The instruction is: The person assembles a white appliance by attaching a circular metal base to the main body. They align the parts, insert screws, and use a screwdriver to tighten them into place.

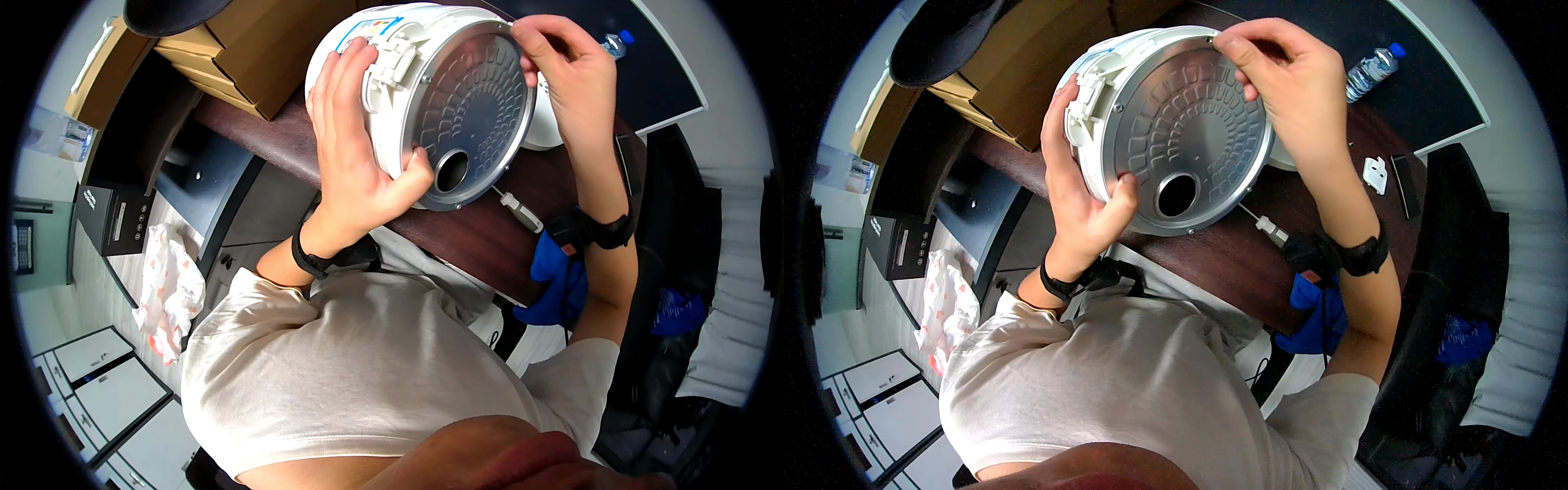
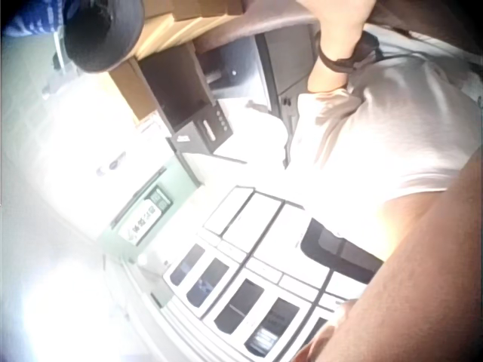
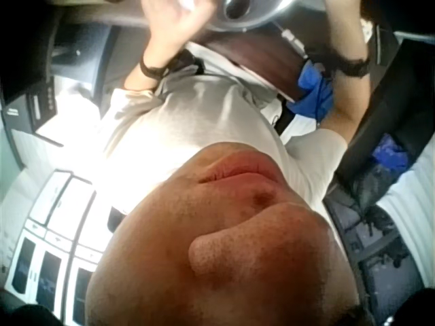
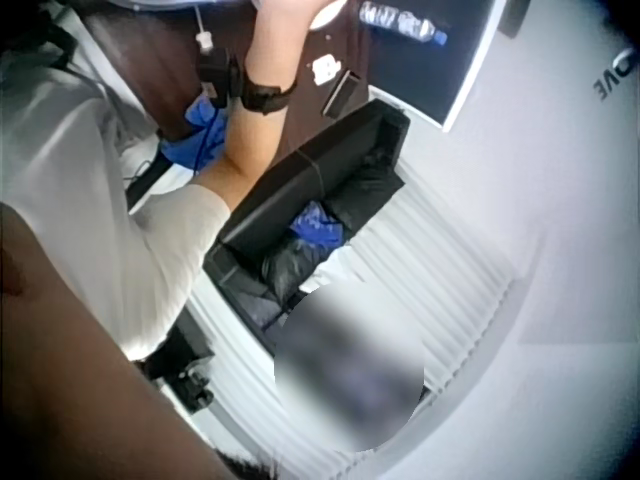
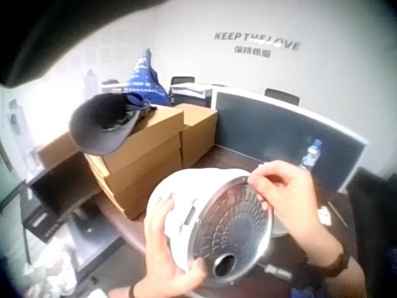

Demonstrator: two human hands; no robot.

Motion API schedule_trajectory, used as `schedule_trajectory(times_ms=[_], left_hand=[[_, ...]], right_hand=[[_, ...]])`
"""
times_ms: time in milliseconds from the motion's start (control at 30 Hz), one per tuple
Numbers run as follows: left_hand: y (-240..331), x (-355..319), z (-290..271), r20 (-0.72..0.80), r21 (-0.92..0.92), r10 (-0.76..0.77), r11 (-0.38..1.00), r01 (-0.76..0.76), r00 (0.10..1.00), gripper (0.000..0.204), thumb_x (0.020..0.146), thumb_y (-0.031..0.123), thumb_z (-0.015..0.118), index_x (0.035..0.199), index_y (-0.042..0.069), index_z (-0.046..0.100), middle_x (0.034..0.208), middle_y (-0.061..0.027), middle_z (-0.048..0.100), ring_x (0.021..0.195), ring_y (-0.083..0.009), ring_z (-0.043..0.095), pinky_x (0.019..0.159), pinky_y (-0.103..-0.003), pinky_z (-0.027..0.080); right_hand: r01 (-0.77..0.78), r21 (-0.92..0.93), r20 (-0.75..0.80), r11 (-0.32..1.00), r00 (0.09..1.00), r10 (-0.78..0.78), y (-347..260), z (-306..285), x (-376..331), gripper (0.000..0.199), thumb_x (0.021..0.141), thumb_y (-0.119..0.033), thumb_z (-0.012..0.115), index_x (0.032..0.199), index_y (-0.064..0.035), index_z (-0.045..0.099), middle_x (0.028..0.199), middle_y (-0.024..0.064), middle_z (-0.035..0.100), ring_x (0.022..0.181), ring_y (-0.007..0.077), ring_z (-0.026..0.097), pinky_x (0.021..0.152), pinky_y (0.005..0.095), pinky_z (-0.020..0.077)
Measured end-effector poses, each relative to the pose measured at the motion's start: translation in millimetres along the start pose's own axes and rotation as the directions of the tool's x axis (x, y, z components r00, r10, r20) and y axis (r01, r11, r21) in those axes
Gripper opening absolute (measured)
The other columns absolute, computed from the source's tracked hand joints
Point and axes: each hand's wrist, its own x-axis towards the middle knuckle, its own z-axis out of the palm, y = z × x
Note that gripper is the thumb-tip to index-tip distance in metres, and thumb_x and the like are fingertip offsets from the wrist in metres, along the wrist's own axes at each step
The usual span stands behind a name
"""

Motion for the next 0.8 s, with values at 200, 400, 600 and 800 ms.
schedule_trajectory(times_ms=[200, 400, 600, 800], left_hand=[[-1, 0, 2, -0.018, -0.008, 0.021, 1.000, -0.021, 1.000, 0.087, 0.059, 0.021, 0.066, 0.139, 0.000, 0.039, 0.140, -0.0247, 0.044, 0.131, -0.0462, 0.038, 0.110, -0.054, 0.026], [-3, 1, -5, 0.043, -0.072, -0.027, 0.997, 0.030, 0.999, 0.088, 0.059, 0.020, 0.066, 0.140, -0.001, 0.038, 0.141, -0.0247, 0.043, 0.132, -0.0453, 0.037, 0.111, -0.053, 0.027], [0, 8, -19, 0.147, -0.089, -0.092, 0.990, 0.106, 0.985, 0.086, 0.064, 0.019, 0.073, 0.138, -0.001, 0.036, 0.140, -0.0263, 0.042, 0.131, -0.0437, 0.039, 0.109, -0.050, 0.031], [5, 26, -29, 0.206, -0.129, -0.138, 0.978, 0.167, 0.969, 0.076, 0.080, 0.025, 0.077, 0.133, -0.004, 0.031, 0.138, -0.0267, 0.042, 0.129, -0.0337, 0.045, 0.108, -0.043, 0.035]], right_hand=[[0.109, -0.152, 0.022, 0.982, 0.994, -0.107, 17, 3, 8, 0.011, 0.088, -0.014, 0.074, 0.095, -0.0058, 0.074, 0.079, 0.0002, 0.070, 0.068, 0.0037, 0.061, 0.058, 0.0180, 0.0475], [0.283, -0.290, 0.040, 0.914, 0.958, -0.284, 25, 3, 14, 0.012, 0.086, -0.017, 0.075, 0.093, -0.0068, 0.074, 0.080, 0.0012, 0.072, 0.074, 0.0075, 0.067, 0.067, 0.0208, 0.0536], [0.288, -0.315, -0.002, 0.904, 0.953, -0.304, 25, 13, 13, 0.011, 0.088, -0.017, 0.074, 0.091, -0.0065, 0.074, 0.079, 0.0013, 0.072, 0.071, 0.0069, 0.066, 0.066, 0.0202, 0.0530], [0.301, -0.299, 0.046, 0.906, 0.952, -0.302, 18, 16, 13, 0.011, 0.088, -0.017, 0.074, 0.091, -0.0062, 0.074, 0.077, 0.0002, 0.071, 0.069, 0.0047, 0.064, 0.062, 0.0187, 0.0501]])
